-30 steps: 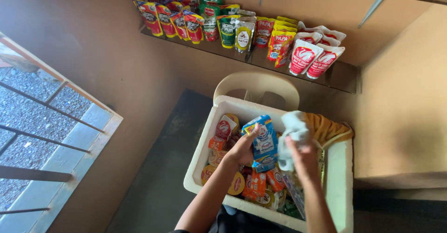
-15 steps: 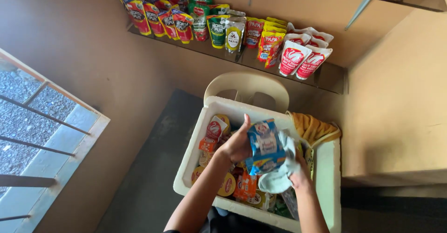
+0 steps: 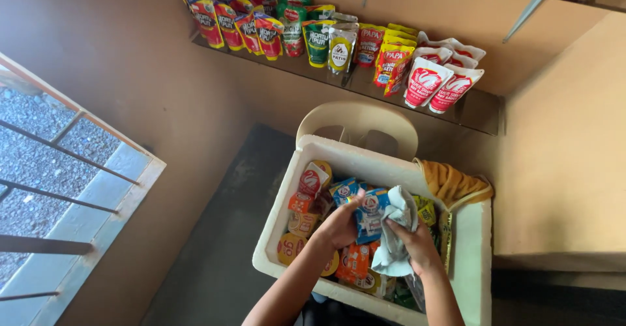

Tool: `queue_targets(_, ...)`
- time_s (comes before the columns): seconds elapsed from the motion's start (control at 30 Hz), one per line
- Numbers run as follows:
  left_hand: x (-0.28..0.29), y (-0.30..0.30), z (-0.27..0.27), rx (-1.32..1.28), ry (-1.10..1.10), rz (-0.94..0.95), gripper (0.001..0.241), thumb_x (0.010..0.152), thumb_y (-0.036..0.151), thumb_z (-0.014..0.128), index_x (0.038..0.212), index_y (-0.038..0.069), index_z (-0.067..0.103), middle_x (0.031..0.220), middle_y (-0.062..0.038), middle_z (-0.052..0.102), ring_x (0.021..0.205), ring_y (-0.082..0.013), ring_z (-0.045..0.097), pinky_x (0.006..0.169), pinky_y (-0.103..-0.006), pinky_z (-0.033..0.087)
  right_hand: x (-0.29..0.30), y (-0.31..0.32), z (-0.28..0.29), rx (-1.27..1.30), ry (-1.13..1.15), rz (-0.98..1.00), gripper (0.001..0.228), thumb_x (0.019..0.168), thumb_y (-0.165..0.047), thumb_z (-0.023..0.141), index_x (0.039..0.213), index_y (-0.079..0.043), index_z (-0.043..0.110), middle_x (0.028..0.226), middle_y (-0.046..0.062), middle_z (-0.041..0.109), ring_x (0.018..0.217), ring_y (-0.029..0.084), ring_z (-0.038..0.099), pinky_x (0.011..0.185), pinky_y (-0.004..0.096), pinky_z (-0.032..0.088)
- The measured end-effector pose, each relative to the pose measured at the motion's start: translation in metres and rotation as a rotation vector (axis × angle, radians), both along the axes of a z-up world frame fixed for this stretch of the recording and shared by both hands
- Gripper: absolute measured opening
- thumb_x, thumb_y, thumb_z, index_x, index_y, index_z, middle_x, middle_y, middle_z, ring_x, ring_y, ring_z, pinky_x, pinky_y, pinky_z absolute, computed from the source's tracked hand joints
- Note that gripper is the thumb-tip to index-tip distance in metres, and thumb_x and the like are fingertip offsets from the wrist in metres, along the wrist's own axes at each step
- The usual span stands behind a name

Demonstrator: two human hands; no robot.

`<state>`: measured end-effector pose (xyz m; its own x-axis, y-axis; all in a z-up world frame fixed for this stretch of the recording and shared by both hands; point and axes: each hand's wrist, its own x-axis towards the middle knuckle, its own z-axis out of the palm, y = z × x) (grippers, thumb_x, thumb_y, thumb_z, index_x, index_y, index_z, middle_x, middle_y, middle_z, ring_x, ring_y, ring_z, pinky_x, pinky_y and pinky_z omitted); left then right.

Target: Wiping down various packaged food items with a cloth and organizing them on shelves.

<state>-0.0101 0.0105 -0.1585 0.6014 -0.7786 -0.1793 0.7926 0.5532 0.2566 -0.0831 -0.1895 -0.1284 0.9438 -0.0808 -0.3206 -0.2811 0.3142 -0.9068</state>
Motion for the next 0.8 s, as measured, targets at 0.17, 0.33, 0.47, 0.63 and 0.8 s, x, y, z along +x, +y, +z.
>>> queue_targets(0.17,-0.005,0.003,-0.002,0.317,-0.032,0.079,0.046,0.101,0.032,0.068,0.137,0.004,0.057,0.128,-0.013,0.067,0.116,-0.0304,0.068,0.102,-0.0532,0.056,0.01,-0.004,0.031,-0.502,-0.126,-0.142,0.053,0.086,-0.008,0.071,0.138,-0.008,0.059,0.119,0.01,0.071,0.101,0.021,0.069,0.089,0.039,0.058)
queue_targets(0.33,-0.003,0.005,0.02,0.368,0.039,0.034,0.063,0.096,0.057,0.055,0.137,0.009,0.058,0.127,-0.016,0.067,0.113,-0.0324,0.066,0.096,-0.0563,0.054,0.011,0.045,0.074,-0.588,-0.463,0.163,0.069,0.092,-0.021,0.064,0.153,-0.01,0.035,0.137,0.013,0.058,0.119,0.021,0.063,0.1,0.045,0.054)
queue_targets(0.47,-0.008,0.004,0.021,0.282,0.126,0.0,0.08,0.094,0.075,0.039,0.14,0.012,0.058,0.132,-0.015,0.066,0.116,-0.0319,0.064,0.095,-0.0547,0.05,0.019,0.055,0.016,-1.23,-0.78,-0.042,0.06,0.105,-0.016,0.05,0.161,-0.005,0.031,0.154,0.025,0.047,0.137,0.04,0.051,0.11,0.055,0.045)
queue_targets(0.63,-0.011,0.015,0.016,0.262,-0.058,-0.05,0.062,0.105,0.056,0.052,0.145,0.009,0.055,0.141,-0.016,0.063,0.127,-0.0312,0.063,0.111,-0.0509,0.05,0.027,-0.019,-0.044,-0.57,0.125,-0.125,0.052,0.106,-0.018,0.045,0.157,-0.016,0.056,0.125,0.025,0.072,0.09,0.039,0.063,0.073,0.051,0.055)
queue_targets(0.8,-0.004,0.023,0.02,0.147,0.062,0.029,0.057,0.107,0.051,0.054,0.143,0.006,0.056,0.134,-0.017,0.068,0.123,-0.0359,0.065,0.107,-0.0565,0.051,0.009,-0.041,-0.003,0.35,-0.044,-0.05,0.055,0.103,-0.025,0.057,0.154,-0.007,0.053,0.132,0.014,0.071,0.097,0.024,0.068,0.072,0.034,0.059)
